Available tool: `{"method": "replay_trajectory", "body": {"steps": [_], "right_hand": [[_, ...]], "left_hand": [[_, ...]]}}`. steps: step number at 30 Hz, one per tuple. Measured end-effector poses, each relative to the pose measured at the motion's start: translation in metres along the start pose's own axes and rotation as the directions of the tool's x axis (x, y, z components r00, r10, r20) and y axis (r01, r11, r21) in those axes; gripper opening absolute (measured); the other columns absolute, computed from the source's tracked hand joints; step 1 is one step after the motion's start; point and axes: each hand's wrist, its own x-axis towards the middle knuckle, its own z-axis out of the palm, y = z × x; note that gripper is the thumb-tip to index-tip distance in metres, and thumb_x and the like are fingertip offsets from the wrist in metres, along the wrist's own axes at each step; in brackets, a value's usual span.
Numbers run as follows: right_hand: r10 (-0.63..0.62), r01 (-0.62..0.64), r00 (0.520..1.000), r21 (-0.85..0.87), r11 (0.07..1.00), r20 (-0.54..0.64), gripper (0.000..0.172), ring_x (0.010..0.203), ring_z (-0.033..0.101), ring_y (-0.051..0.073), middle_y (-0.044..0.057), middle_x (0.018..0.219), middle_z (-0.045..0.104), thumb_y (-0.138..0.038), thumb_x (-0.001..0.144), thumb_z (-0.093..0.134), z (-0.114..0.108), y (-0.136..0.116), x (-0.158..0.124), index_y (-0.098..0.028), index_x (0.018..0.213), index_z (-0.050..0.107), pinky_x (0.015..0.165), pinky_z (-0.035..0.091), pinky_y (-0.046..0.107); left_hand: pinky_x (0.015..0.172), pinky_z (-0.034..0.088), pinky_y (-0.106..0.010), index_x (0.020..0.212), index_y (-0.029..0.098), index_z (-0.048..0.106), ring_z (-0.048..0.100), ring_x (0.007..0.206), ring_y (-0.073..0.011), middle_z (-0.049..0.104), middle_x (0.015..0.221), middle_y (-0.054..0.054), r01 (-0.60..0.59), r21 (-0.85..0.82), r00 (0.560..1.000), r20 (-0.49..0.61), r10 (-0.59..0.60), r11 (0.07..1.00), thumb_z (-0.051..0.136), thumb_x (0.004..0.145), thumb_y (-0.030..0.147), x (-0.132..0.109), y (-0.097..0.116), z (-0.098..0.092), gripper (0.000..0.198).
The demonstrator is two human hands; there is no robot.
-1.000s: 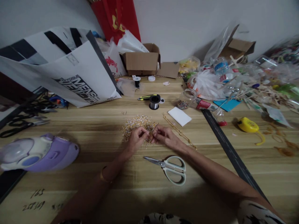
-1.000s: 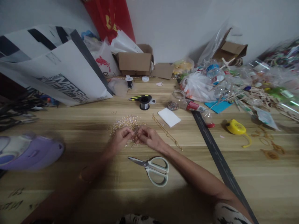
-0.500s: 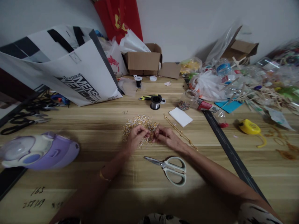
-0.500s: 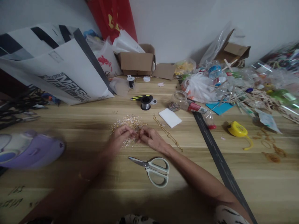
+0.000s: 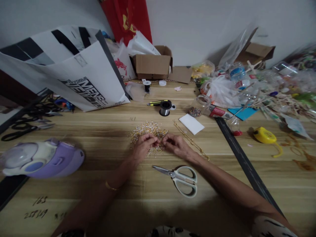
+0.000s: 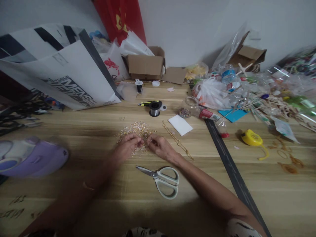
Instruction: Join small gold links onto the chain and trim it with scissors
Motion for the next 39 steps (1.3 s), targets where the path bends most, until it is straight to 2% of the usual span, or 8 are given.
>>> {"method": "replay_trajectory", "body": {"steps": [8,11,16,20,23,26,29,39], "right_hand": [[-0.204,0.193,0.975,-0.120,0.974,-0.085,0.013,0.076,0.056,0.016,0.005,0.081,0.060,-0.021,0.089,0.052,-0.0002,-0.0048,0.0005,-0.017,0.081,0.061,0.070,0.044,0.028],[-0.273,0.249,0.958,-0.216,0.944,-0.085,0.014,0.086,0.057,0.017,0.008,0.093,0.058,-0.022,0.092,0.049,0.0013,-0.0044,-0.0016,-0.018,0.084,0.061,0.076,0.047,0.030],[-0.322,0.291,0.947,-0.433,0.853,0.002,0.016,0.096,0.058,0.020,0.013,0.118,0.052,-0.021,0.094,0.043,0.0051,-0.0023,-0.0073,-0.018,0.101,0.057,0.076,0.051,0.033],[-0.338,0.342,0.935,-0.517,0.784,0.106,0.021,0.102,0.058,0.022,0.015,0.132,0.047,-0.019,0.095,0.039,0.0054,-0.0014,-0.0082,-0.018,0.111,0.052,0.072,0.052,0.031],[-0.358,0.385,0.921,-0.497,0.777,0.153,0.021,0.104,0.057,0.021,0.016,0.126,0.052,-0.017,0.095,0.038,0.0046,0.0000,-0.0067,-0.016,0.113,0.049,0.075,0.051,0.031],[-0.364,0.395,0.918,-0.469,0.790,0.161,0.016,0.090,0.059,0.019,0.013,0.105,0.060,-0.017,0.095,0.037,0.0046,0.0026,-0.0057,-0.016,0.103,0.051,0.074,0.050,0.030],[-0.353,0.383,0.923,-0.475,0.792,0.155,0.015,0.079,0.057,0.017,0.010,0.092,0.060,-0.019,0.096,0.037,0.0053,0.0047,-0.0056,-0.016,0.099,0.051,0.068,0.047,0.028],[-0.339,0.363,0.931,-0.464,0.808,0.137,0.018,0.073,0.054,0.016,0.008,0.088,0.057,-0.022,0.097,0.035,0.0054,0.0039,-0.0060,-0.017,0.102,0.052,0.064,0.043,0.026]], "left_hand": [[0.057,0.041,-0.023,0.062,0.013,0.065,0.052,0.053,-0.0091,0.061,0.054,0.001,0.026,0.114,1.000,-0.020,-0.024,0.993,0.079,0.053,0.027,0.0035,-0.0045,-0.0001,0.021],[0.056,0.040,-0.023,0.064,0.014,0.067,0.051,0.052,-0.0089,0.061,0.055,0.001,0.029,0.164,0.999,-0.025,-0.025,0.986,0.078,0.053,0.022,0.0041,-0.0043,-0.0008,0.018],[0.057,0.041,-0.022,0.066,0.014,0.066,0.054,0.057,-0.0097,0.063,0.059,0.001,-0.008,0.223,1.000,-0.016,0.012,0.975,0.076,0.054,0.019,0.0032,-0.0040,-0.0018,0.016],[0.058,0.043,-0.022,0.066,0.014,0.064,0.055,0.057,-0.0101,0.063,0.059,0.001,-0.012,0.233,0.999,0.033,0.005,0.972,0.076,0.054,0.018,0.0033,-0.0036,-0.0026,0.017],[0.059,0.042,-0.022,0.064,0.013,0.063,0.054,0.056,-0.0095,0.061,0.057,0.002,-0.011,0.265,0.997,0.076,-0.010,0.964,0.076,0.054,0.017,0.0037,-0.0021,-0.0034,0.017],[0.059,0.042,-0.022,0.065,0.013,0.062,0.054,0.056,-0.0093,0.060,0.058,0.002,-0.018,0.303,0.994,0.106,-0.015,0.953,0.076,0.056,0.020,0.0042,-0.0012,-0.0045,0.019],[0.059,0.043,-0.022,0.066,0.012,0.062,0.055,0.057,-0.0095,0.061,0.059,0.001,-0.020,0.310,0.994,0.111,-0.015,0.951,0.077,0.056,0.021,0.0045,-0.0014,-0.0053,0.021],[0.064,0.046,-0.022,0.068,0.014,0.060,0.058,0.064,-0.0104,0.062,0.065,0.001,-0.111,0.328,0.994,0.055,0.098,0.938,0.079,0.054,0.018,0.0032,-0.0061,-0.0043,0.023]]}}
